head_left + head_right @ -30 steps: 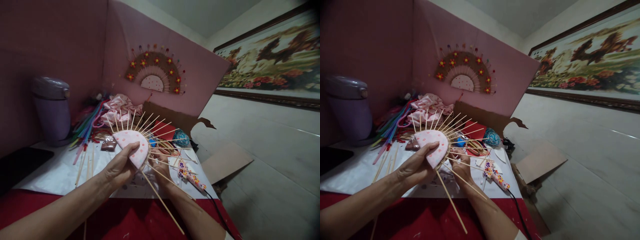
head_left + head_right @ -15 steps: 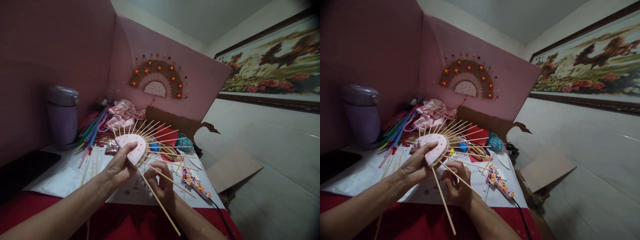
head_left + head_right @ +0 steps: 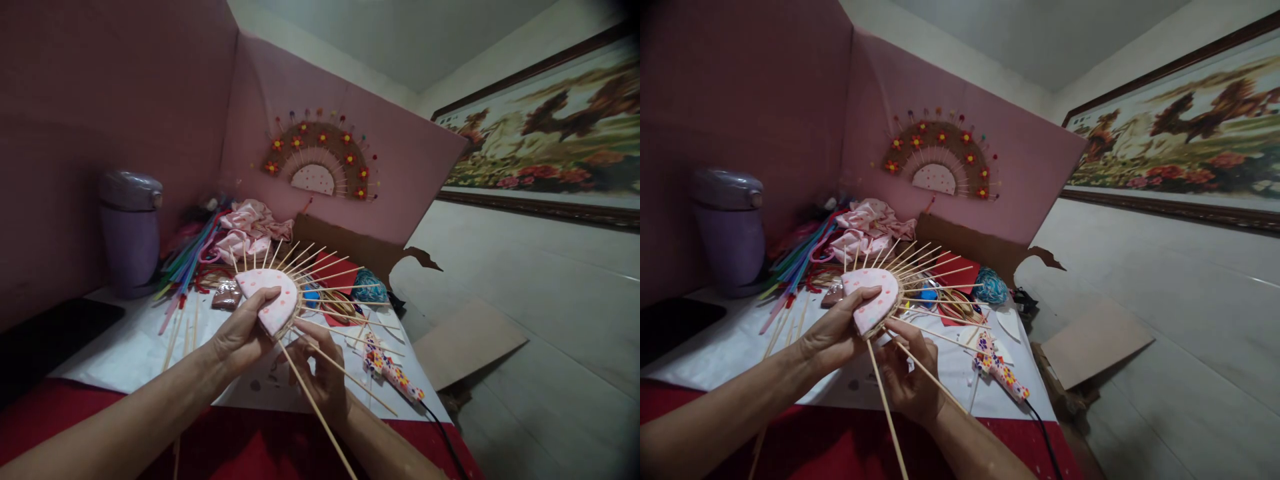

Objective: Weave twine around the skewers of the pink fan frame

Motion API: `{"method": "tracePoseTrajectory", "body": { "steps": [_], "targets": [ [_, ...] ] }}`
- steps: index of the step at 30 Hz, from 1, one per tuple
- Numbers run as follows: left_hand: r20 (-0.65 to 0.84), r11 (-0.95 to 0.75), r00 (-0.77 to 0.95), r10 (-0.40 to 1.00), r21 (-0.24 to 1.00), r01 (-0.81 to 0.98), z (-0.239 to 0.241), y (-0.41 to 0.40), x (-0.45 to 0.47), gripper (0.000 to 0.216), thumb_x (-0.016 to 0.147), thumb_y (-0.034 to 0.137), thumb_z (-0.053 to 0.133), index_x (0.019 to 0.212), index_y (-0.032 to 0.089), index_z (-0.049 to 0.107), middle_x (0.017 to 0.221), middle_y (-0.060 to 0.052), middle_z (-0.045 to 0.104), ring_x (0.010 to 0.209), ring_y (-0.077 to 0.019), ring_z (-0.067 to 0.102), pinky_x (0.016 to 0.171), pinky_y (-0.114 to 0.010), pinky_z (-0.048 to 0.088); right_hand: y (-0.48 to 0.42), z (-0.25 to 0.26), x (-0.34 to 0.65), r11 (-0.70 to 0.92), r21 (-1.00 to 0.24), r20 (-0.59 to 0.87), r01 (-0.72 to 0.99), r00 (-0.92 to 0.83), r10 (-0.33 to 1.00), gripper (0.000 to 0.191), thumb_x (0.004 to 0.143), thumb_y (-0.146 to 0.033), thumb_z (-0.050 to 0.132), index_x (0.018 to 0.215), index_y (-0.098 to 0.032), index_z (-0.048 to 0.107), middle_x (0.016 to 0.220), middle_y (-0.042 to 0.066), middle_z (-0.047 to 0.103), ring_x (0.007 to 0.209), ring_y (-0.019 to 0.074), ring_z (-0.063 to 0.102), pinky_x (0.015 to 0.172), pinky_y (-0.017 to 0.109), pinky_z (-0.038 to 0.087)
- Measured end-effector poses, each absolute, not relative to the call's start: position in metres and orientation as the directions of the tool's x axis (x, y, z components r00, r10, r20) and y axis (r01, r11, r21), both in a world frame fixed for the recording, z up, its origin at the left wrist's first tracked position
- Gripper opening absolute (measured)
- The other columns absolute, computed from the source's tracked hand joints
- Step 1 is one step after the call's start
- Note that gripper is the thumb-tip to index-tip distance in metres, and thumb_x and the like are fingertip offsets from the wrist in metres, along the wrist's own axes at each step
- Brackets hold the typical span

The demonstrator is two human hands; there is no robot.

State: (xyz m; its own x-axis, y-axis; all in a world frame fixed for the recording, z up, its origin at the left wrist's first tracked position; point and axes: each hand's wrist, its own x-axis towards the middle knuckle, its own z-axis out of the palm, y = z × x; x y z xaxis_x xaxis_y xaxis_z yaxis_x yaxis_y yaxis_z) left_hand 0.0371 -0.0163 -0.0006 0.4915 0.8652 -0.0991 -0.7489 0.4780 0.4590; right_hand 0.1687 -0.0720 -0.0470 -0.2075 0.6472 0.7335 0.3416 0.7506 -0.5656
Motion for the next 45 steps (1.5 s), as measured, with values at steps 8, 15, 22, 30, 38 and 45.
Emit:
{"method": "tracePoseTrajectory", "body": {
  "steps": [8,15,22,30,38,45],
  "targets": [
    [-0.155,0.526,0.525,0.837,0.496,-0.691,-0.001,-0.024,0.041,0.009,0.075,0.01,0.052,0.071,0.007,0.06,0.059,-0.007,0.065,0.051,-0.014,0.061,0.05,-0.022,0.051,-0.071,-0.05,0.167,0.719,-0.552,0.717,0.421,-0.2,0.667,0.027,0.079,-0.012,0.047,0.103,-0.023,0.04,0.053,-0.008,0.037,0.04,0.0069,0.032,0.041,0.021,0.026],
    [-0.092,0.488,0.529,0.844,0.542,-0.684,-0.004,-0.027,0.045,0.009,0.073,0.013,0.056,0.067,0.008,0.06,0.057,-0.006,0.064,0.048,-0.0126,0.058,0.047,-0.021,0.05,-0.069,-0.051,0.164,0.722,-0.602,0.719,0.342,-0.161,0.676,0.019,0.079,-0.013,0.048,0.09,-0.024,0.038,0.052,-0.009,0.033,0.039,0.006,0.03,0.038,0.019,0.025],
    [-0.124,0.488,0.505,0.854,0.523,-0.699,0.0,-0.027,0.043,0.004,0.072,0.01,0.056,0.072,0.008,0.06,0.06,-0.007,0.065,0.05,-0.0129,0.06,0.049,-0.022,0.051,-0.073,-0.058,0.165,0.716,-0.623,0.715,0.315,-0.142,0.684,0.018,0.084,-0.016,0.043,0.098,-0.025,0.036,0.058,-0.006,0.046,0.041,0.0077,0.042,0.039,0.019,0.034],
    [-0.146,0.471,0.467,0.872,0.51,-0.72,0.004,-0.028,0.043,0.008,0.074,0.008,0.053,0.073,0.007,0.06,0.062,-0.009,0.067,0.051,-0.0142,0.062,0.05,-0.023,0.053,-0.068,-0.059,0.169,0.748,-0.537,0.753,0.389,-0.18,0.634,0.021,0.081,-0.011,0.046,0.096,-0.025,0.04,0.06,-0.005,0.045,0.043,0.0087,0.042,0.043,0.022,0.036],
    [-0.116,0.447,0.458,0.881,0.518,-0.729,0.007,-0.028,0.042,0.009,0.074,0.008,0.053,0.077,0.007,0.061,0.066,-0.008,0.067,0.057,-0.0151,0.063,0.055,-0.024,0.054,-0.072,-0.057,0.168,0.753,-0.445,0.822,0.484,-0.113,0.558,0.027,0.079,-0.009,0.047,0.1,-0.024,0.045,0.071,0.0,0.059,0.05,0.01,0.053,0.048,0.023,0.043],
    [-0.109,0.424,0.436,0.893,0.525,-0.738,0.009,-0.029,0.04,0.009,0.074,0.006,0.053,0.074,0.007,0.062,0.065,-0.009,0.068,0.056,-0.0147,0.063,0.054,-0.023,0.054,-0.067,-0.058,0.17,0.764,-0.371,0.842,0.527,-0.155,0.516,0.028,0.079,-0.011,0.05,0.104,-0.024,0.047,0.073,0.001,0.063,0.055,0.0125,0.059,0.051,0.025,0.048]
  ]
}}
